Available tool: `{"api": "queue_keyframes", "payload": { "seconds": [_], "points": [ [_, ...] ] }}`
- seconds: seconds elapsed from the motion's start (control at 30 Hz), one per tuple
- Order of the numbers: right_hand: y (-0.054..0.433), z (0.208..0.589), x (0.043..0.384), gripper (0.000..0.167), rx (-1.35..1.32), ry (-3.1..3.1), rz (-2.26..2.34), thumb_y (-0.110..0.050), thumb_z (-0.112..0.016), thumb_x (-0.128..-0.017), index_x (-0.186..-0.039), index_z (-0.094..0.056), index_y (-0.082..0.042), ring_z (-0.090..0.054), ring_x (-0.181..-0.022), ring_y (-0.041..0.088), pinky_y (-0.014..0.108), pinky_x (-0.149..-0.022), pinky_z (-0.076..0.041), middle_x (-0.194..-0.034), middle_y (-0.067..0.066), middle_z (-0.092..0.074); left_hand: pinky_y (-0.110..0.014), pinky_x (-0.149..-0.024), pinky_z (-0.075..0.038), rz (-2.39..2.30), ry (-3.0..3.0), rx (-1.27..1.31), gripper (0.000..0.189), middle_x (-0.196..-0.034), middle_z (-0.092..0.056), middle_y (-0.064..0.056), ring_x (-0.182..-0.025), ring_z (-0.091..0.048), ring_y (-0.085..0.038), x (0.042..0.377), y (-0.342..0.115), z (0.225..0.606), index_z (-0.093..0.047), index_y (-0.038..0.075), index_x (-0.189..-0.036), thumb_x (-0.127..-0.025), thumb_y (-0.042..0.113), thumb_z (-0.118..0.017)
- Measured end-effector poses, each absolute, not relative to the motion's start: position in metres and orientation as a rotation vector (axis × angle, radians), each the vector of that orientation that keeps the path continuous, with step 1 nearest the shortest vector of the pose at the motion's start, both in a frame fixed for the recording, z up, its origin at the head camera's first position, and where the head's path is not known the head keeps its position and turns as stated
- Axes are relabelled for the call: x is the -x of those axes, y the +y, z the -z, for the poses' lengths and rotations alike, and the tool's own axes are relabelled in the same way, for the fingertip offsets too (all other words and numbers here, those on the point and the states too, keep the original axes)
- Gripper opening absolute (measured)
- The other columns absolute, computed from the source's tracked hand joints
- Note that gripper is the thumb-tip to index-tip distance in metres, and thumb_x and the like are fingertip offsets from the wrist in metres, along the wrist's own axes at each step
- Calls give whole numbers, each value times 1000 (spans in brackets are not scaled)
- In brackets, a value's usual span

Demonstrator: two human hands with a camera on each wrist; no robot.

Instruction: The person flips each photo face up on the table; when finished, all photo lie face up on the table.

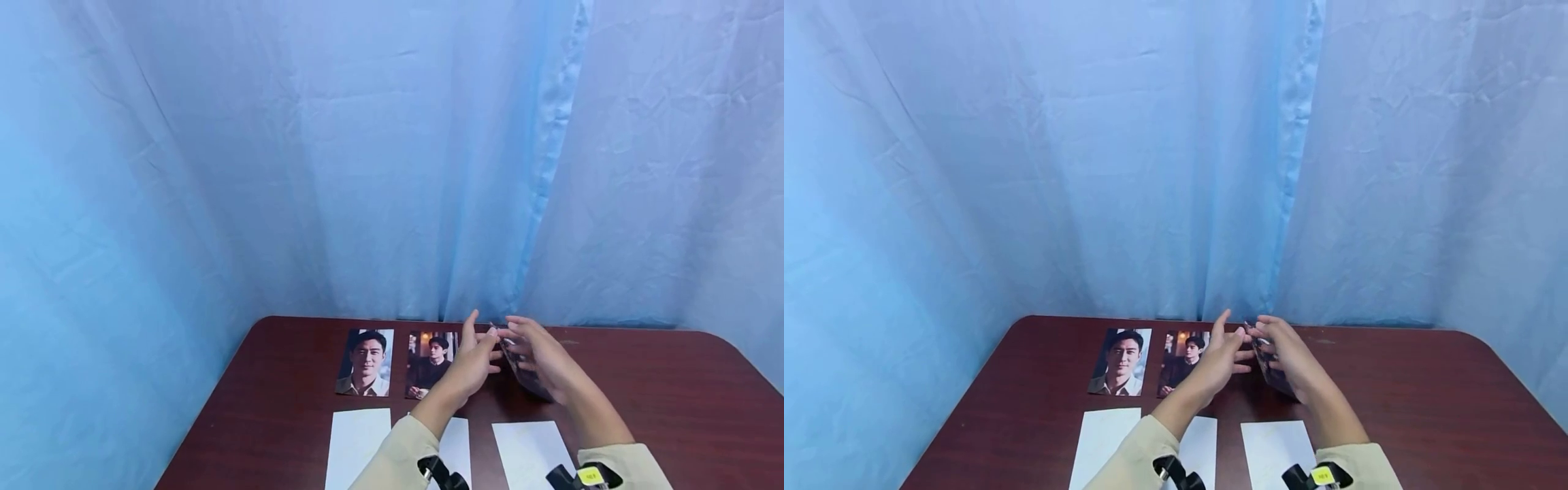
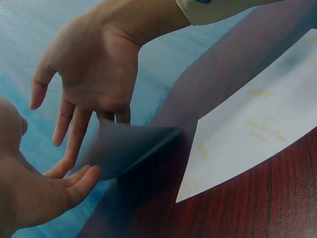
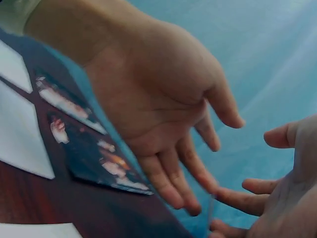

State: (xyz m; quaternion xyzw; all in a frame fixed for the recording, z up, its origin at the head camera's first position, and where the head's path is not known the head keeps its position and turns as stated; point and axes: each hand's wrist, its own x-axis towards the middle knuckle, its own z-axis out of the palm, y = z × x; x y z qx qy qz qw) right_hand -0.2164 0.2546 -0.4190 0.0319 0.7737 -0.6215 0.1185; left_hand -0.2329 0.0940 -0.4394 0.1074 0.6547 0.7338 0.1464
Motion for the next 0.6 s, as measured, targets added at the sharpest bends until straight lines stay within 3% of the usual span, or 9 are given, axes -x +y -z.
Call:
{"api": "queue_keyframes", "payload": {
  "seconds": [0.07,0.13,0.33,0.6],
  "points": [
    [250,425,220,71,-107,2257,1793,-48,-32,-114,-169,-11,-7,-29,-155,51,68,-118,-36,-172,27,-25,-58,-101,-57,-2117,1892,-281,64,-137,-61,-22,-123,-67,-43,234,95,442,-19,17,-168,-112,30,-48],
    [246,432,221,71,-126,2248,1784,-49,-33,-114,-169,-13,-7,-24,-156,54,73,-120,-32,-172,28,-23,-56,-100,-58,-2098,1919,-239,65,-133,-64,-21,-118,-68,-41,235,96,445,-20,17,-168,-111,29,-50],
    [241,446,222,71,-165,2230,1809,-49,-33,-114,-166,-17,-5,-30,-153,55,67,-114,-42,-169,29,-31,-54,-95,-59,-2024,2018,-134,61,-130,-63,-17,-115,-68,-38,236,92,458,-26,16,-165,-110,27,-51],
    [242,447,222,73,-182,2225,1806,-53,-34,-113,-167,-19,-7,-35,-151,52,66,-113,-43,-166,28,-37,-49,-90,-61,-1984,2078,-158,61,-129,-65,-15,-119,-65,-35,234,78,453,-34,11,-162,-108,27,-55]
  ]
}}
